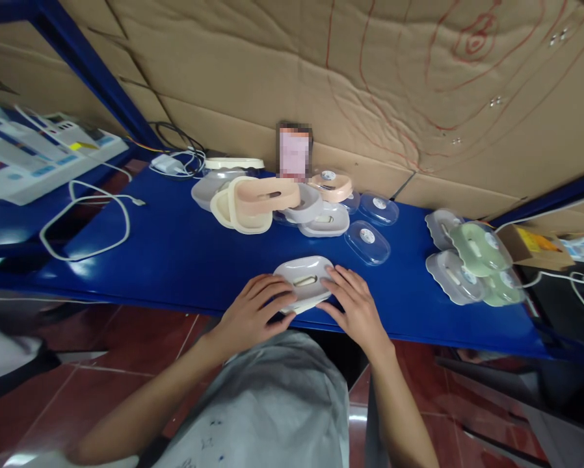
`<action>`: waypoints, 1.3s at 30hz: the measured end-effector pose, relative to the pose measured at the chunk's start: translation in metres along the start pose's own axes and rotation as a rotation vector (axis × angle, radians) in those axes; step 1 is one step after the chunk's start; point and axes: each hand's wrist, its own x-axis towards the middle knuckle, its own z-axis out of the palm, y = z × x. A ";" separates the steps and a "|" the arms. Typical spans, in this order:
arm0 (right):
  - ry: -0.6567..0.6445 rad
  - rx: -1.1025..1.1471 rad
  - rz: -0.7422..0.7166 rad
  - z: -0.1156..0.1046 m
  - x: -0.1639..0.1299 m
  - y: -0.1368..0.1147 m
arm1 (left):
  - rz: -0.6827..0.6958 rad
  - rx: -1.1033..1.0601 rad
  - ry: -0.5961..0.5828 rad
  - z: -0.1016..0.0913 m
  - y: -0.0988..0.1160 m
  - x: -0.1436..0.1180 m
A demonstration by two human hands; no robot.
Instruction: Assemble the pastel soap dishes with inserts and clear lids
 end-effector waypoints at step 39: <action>0.032 0.007 -0.073 0.007 -0.008 -0.033 | -0.401 -0.649 -0.019 0.000 -0.024 -0.004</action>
